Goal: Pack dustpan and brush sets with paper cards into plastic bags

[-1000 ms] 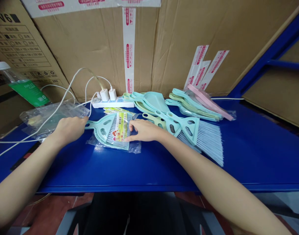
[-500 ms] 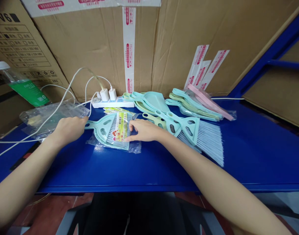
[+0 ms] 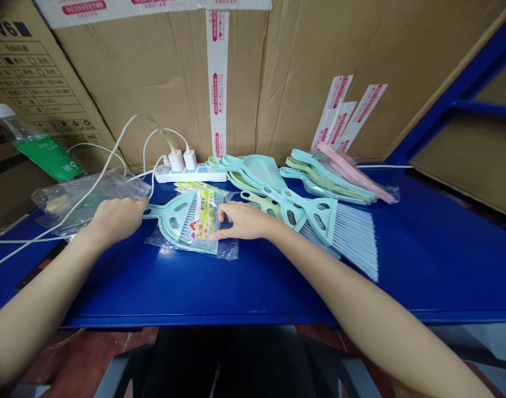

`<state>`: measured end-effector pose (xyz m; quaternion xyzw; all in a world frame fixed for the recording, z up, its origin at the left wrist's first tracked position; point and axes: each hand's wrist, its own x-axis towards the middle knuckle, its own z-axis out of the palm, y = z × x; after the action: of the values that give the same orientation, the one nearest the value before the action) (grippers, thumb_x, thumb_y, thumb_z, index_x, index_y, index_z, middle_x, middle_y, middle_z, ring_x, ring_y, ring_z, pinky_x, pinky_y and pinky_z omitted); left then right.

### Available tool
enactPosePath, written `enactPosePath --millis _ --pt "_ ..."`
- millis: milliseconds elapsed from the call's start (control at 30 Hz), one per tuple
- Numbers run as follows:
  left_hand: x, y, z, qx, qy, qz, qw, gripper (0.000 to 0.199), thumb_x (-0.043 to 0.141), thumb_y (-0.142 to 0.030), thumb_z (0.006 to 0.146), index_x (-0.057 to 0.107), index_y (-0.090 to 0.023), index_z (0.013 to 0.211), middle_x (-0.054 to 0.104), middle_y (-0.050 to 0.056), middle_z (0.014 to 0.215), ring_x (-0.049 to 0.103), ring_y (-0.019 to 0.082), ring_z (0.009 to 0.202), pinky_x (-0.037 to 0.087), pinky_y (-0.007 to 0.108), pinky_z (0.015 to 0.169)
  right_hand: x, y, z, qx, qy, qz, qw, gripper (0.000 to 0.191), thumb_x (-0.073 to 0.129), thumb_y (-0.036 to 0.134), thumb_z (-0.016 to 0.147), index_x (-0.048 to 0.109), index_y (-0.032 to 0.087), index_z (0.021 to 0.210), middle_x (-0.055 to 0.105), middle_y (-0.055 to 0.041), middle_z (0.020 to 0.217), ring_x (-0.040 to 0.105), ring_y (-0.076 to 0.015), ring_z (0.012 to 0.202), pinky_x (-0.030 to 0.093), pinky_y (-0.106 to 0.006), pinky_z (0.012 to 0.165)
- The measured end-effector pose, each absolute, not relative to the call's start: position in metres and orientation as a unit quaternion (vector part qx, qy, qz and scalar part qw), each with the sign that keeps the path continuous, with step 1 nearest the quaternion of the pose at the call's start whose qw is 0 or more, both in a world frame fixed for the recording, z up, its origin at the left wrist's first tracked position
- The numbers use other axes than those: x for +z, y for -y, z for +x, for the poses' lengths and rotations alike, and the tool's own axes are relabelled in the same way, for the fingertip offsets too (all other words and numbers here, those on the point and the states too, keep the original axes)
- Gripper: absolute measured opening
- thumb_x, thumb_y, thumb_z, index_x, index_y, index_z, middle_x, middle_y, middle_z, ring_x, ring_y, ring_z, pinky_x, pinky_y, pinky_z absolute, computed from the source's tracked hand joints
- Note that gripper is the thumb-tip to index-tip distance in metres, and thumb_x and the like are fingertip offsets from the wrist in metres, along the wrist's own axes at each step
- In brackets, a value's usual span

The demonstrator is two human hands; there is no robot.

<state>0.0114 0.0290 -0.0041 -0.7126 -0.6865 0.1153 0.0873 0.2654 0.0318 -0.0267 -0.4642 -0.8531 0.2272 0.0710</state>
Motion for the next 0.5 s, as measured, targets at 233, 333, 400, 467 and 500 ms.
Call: enactPosePath --millis 233,333,400,467,500 --pt "-0.0035 -0.0286 0.0119 0.134 0.684 -0.709 0.107 0.038 0.042 -0.013 0.082 0.064 -0.012 0.113 0.073 0.023 0.092 0.07 0.035 0.096 0.052 0.043 0.081 -0.0263 -0.032 0.2663 0.224 0.858 -0.457 0.071 0.037 0.068 0.054 0.071 0.048 0.023 0.079 0.056 -0.0029 0.081 0.05 -0.019 0.073 0.033 -0.029 0.061" --pt "-0.0044 -0.0291 0.0109 0.129 0.684 -0.711 0.105 0.037 0.044 -0.017 0.083 0.064 -0.014 0.114 0.073 0.022 0.094 0.07 0.035 0.096 0.052 0.043 0.081 -0.0268 -0.0324 0.2667 0.221 0.86 -0.454 0.074 0.037 0.067 0.054 0.071 0.049 0.023 0.08 0.056 -0.0028 0.081 0.049 -0.019 0.072 0.033 -0.029 0.061" --pt "-0.005 -0.0294 0.01 0.122 0.684 -0.712 0.101 0.037 0.045 -0.018 0.082 0.064 -0.014 0.113 0.073 0.022 0.095 0.07 0.035 0.096 0.052 0.044 0.081 -0.0268 -0.0324 0.2666 0.222 0.859 -0.456 0.073 0.038 0.067 0.054 0.071 0.049 0.023 0.079 0.056 -0.0029 0.081 0.049 -0.0191 0.073 0.033 -0.029 0.061" --pt "-0.0055 -0.0297 0.009 0.112 0.684 -0.715 0.094 0.037 0.045 -0.018 0.082 0.065 -0.013 0.113 0.073 0.023 0.094 0.069 0.036 0.097 0.052 0.045 0.082 -0.0262 -0.0321 0.266 0.225 0.857 -0.458 0.07 0.037 0.067 0.054 0.071 0.048 0.023 0.079 0.056 -0.0029 0.082 0.05 -0.0192 0.073 0.033 -0.029 0.062" --pt "-0.0057 -0.0298 0.0085 0.106 0.683 -0.718 0.088 0.037 0.044 -0.017 0.082 0.064 -0.012 0.112 0.073 0.024 0.094 0.069 0.037 0.098 0.052 0.046 0.082 -0.0258 -0.0318 0.2657 0.226 0.856 -0.46 0.069 0.037 0.067 0.053 0.071 0.047 0.023 0.078 0.056 -0.003 0.082 0.05 -0.0192 0.074 0.033 -0.029 0.062"
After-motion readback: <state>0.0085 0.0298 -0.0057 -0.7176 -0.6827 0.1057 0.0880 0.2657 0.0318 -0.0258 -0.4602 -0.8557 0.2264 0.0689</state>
